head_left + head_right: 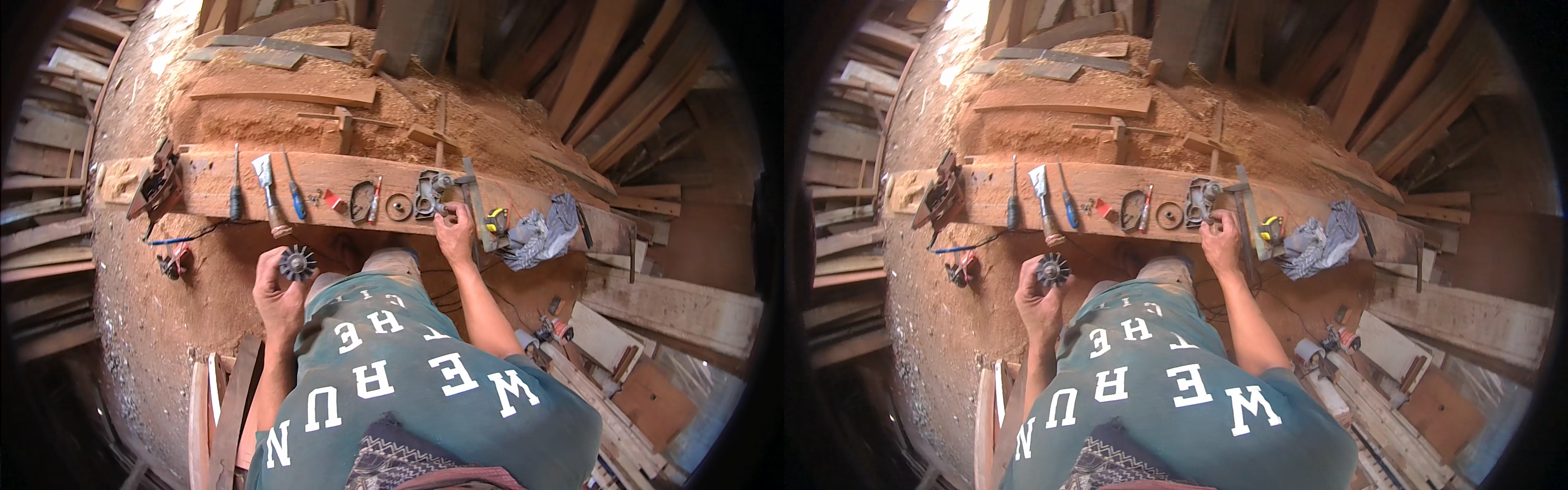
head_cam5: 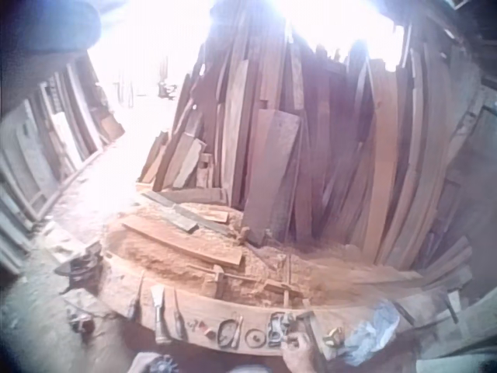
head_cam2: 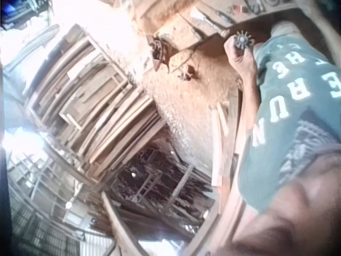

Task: The person applies adhesive from a small tube to a circular mechanical part and assembles several metal components, including a gear, by hand. They work on a wooden workbench covered in sawdust in a workshop environment.

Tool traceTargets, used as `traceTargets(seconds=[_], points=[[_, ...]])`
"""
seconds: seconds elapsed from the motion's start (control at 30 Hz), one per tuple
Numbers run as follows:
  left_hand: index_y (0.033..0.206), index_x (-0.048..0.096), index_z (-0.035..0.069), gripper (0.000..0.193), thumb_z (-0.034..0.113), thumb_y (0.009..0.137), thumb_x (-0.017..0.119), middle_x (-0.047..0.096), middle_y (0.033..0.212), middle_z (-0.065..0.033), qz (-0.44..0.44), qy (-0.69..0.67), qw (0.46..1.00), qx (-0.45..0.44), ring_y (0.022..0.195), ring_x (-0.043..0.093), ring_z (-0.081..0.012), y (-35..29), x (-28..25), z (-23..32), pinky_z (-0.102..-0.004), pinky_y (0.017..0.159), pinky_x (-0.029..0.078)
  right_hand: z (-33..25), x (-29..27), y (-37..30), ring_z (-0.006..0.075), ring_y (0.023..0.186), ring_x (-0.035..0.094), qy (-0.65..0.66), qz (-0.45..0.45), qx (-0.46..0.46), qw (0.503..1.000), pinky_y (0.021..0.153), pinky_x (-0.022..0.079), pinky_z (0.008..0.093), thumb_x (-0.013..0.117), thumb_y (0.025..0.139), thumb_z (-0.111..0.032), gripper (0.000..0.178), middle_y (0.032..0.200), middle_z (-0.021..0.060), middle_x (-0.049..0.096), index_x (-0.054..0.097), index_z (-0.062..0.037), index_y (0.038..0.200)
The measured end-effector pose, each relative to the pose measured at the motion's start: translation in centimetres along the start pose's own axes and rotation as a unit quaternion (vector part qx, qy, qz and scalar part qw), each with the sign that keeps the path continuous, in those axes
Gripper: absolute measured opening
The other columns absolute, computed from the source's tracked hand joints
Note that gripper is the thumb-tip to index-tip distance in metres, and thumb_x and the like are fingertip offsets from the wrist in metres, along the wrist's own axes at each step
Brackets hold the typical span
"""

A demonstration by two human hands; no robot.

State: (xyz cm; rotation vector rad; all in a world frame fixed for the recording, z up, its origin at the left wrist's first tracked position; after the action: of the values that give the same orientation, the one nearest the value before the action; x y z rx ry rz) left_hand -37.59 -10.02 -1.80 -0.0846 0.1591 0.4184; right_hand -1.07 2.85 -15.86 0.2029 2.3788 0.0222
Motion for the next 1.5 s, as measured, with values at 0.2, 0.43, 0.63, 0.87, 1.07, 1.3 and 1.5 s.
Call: traceTargets(seconds=[0.2,0.43,0.63,0.87,1.07,1.3,1.5], points=[[0.118,0.077,0.001,0.032,-0.010,0.088,0.085,0.068,0.119,-0.0032,-0.031,-0.078,0.996,-0.012,0.110,0.066,-0.0127,0.5,1.0,2.6,-0.0291,0.097,0.054,-19.3,-4.7,1.9,0.0336,0.099,0.075,0.134,-0.151,-0.279,0.939,0.087,0.062,0.0434,0.082,0.083,0.002,0.033,0.108,0.0165,0.074,0.073,-0.0028,0.115],[0.112,0.081,0.003,0.033,-0.001,0.081,0.093,0.075,0.114,-0.0083,0.010,-0.066,0.997,0.046,0.107,0.072,-0.0215,0.9,1.3,3.6,-0.0344,0.095,0.057,-29.1,-8.2,1.6,0.0326,0.097,0.072,0.101,-0.225,-0.445,0.861,0.083,0.058,0.0440,0.084,0.079,0.002,0.040,0.108,0.0132,0.070,0.077,-0.0027,0.118],[0.113,0.080,0.002,0.034,0.001,0.082,0.094,0.076,0.114,-0.0093,0.025,-0.044,0.997,0.066,0.106,0.073,-0.0224,1.1,1.0,3.8,-0.0354,0.095,0.058,-30.7,-8.4,1.3,0.0311,0.099,0.070,0.057,-0.256,-0.484,0.835,0.087,0.053,0.0446,0.087,0.081,-0.002,0.040,0.110,0.0124,0.069,0.077,-0.0018,0.120],[0.115,0.077,0.002,0.036,-0.008,0.083,0.093,0.067,0.120,-0.0044,0.006,-0.073,0.996,0.057,0.108,0.066,-0.0151,1.2,1.1,3.8,-0.0313,0.095,0.055,-31.7,-8.7,1.4,0.0305,0.099,0.069,0.033,-0.269,-0.498,0.824,0.087,0.053,0.0446,0.086,0.083,-0.001,0.040,0.111,0.0125,0.069,0.076,-0.0002,0.121],[0.117,0.078,0.001,0.037,-0.008,0.084,0.092,0.068,0.120,-0.0048,0.002,-0.076,0.995,0.063,0.110,0.066,-0.0158,1.5,1.1,3.9,-0.0324,0.097,0.055,-32.3,-9.1,1.4,0.0312,0.101,0.069,0.019,-0.274,-0.501,0.821,0.088,0.053,0.0453,0.085,0.083,0.001,0.039,0.111,0.0132,0.069,0.076,0.0013,0.121],[0.120,0.078,0.001,0.039,-0.007,0.085,0.092,0.070,0.127,-0.0075,-0.008,-0.096,0.994,0.059,0.115,0.068,-0.0170,1.6,0.8,4.0,-0.0325,0.099,0.057,-32.8,-9.3,1.4,0.0320,0.101,0.069,0.017,-0.262,-0.504,0.823,0.089,0.054,0.0458,0.084,0.084,0.002,0.037,0.111,0.0135,0.068,0.075,0.0016,0.120],[0.131,0.078,0.000,0.048,-0.007,0.085,0.092,0.070,0.131,-0.0098,-0.015,-0.116,0.990,0.075,0.120,0.069,-0.0187,1.6,0.5,3.5,-0.0346,0.105,0.059,-33.4,-9.3,1.5,0.0313,0.100,0.069,0.019,-0.253,-0.509,0.823,0.088,0.054,0.0451,0.084,0.083,0.004,0.038,0.111,0.0129,0.068,0.075,0.0016,0.120]])
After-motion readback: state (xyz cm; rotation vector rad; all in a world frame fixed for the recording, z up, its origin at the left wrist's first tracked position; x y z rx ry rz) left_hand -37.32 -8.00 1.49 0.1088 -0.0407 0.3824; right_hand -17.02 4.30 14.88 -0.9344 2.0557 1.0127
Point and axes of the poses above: each hand's wrist, its own y-axis towards the middle knuckle, its own x-axis out of the palm, z = x × y, the point moved 1 cm from there along y, towards the middle knuckle
